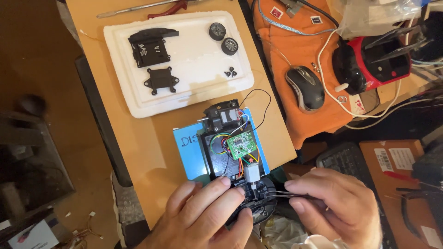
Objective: Using tweezers to route wires and connect components inside a small electronic device chassis on a workbench.
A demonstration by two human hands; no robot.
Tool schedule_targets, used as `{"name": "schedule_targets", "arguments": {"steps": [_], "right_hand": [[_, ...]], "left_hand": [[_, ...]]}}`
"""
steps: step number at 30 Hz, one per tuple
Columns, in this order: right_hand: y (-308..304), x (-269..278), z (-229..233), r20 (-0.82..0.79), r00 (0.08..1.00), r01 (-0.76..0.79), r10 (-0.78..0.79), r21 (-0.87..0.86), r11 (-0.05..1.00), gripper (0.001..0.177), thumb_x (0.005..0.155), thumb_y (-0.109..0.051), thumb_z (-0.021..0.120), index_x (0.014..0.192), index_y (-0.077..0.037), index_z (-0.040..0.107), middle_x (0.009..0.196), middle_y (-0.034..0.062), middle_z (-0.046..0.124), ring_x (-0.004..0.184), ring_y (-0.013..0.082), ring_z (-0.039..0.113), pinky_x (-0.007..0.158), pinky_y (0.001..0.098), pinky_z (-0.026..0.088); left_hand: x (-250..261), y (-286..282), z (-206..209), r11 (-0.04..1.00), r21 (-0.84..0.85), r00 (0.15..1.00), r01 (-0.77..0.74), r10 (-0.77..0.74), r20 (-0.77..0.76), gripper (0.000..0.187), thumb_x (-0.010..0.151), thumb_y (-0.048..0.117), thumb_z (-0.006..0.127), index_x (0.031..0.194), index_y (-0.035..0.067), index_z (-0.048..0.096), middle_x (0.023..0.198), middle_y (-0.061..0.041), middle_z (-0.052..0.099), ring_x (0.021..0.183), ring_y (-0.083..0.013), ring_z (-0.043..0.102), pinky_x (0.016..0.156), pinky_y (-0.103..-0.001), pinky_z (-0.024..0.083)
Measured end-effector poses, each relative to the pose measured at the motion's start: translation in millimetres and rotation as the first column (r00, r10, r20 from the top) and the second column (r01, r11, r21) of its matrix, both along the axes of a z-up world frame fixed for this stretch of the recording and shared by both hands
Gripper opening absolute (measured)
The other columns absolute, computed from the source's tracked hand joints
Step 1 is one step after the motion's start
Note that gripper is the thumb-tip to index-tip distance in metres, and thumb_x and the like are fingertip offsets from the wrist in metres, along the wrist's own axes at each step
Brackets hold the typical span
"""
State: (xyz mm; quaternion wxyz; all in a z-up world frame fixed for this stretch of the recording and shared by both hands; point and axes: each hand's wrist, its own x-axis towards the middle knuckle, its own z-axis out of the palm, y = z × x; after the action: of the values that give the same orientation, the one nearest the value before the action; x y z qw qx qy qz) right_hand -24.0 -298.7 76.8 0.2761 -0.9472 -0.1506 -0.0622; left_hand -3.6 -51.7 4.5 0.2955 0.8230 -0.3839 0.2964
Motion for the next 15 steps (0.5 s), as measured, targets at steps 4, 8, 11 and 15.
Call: {"name": "schedule_targets", "arguments": {"steps": [4, 8, 11, 15], "right_hand": [[10.0, 4.2, 13.9, -0.008, 0.999, -0.05, 0.05, -0.037, 0.998, 0.013, 0.085, -0.021, 0.072, 0.095, -0.013, 0.072, 0.081, 0.0014, 0.073, 0.067, 0.0153, 0.07, 0.069, 0.0258, 0.059], [10.6, 1.5, 18.9, -0.03, 0.994, -0.108, 0.104, -0.168, 0.98, 0.015, 0.085, -0.026, 0.076, 0.096, -0.018, 0.074, 0.084, 0.0, 0.075, 0.064, 0.0138, 0.07, 0.063, 0.0264, 0.058], [16.4, 1.6, 22.3, -0.01, 0.988, -0.151, 0.153, -0.257, 0.954, 0.017, 0.087, -0.027, 0.075, 0.101, -0.019, 0.072, 0.089, -0.0008, 0.075, 0.067, 0.0141, 0.07, 0.063, 0.0279, 0.057], [30.6, 5.5, 32.5, 0.033, 0.983, -0.159, 0.181, -0.345, 0.925, 0.011, 0.091, -0.026, 0.071, 0.098, -0.017, 0.073, 0.091, -0.0016, 0.074, 0.069, 0.0146, 0.07, 0.063, 0.0272, 0.056]], "left_hand": [[2.9, 3.0, -1.1, 1.0, -0.004, 0.999, 0.024, -0.023, 0.021, 0.011, 0.1, 0.025, 0.069, 0.108, 0.028, 0.063, 0.12, 0.003, 0.065, 0.115, -0.0158, 0.065, 0.088, -0.037, 0.052], [4.4, 1.6, -3.3, 0.999, -0.035, 0.999, 0.022, -0.021, 0.036, 0.01, 0.099, 0.024, 0.068, 0.106, 0.03, 0.064, 0.119, 0.004, 0.065, 0.113, -0.0145, 0.066, 0.086, -0.035, 0.051], [3.2, 1.7, -1.4, 0.999, -0.034, 0.999, 0.022, -0.021, 0.025, 0.009, 0.1, 0.023, 0.065, 0.106, 0.03, 0.064, 0.118, 0.003, 0.064, 0.114, -0.0158, 0.065, 0.086, -0.036, 0.05], [2.0, 1.2, -0.5, 0.999, -0.038, 1.0, 0.01, -0.01, 0.019, 0.006, 0.101, 0.024, 0.062, 0.104, 0.029, 0.063, 0.117, 0.002, 0.064, 0.114, -0.0166, 0.064, 0.086, -0.036, 0.049]]}}
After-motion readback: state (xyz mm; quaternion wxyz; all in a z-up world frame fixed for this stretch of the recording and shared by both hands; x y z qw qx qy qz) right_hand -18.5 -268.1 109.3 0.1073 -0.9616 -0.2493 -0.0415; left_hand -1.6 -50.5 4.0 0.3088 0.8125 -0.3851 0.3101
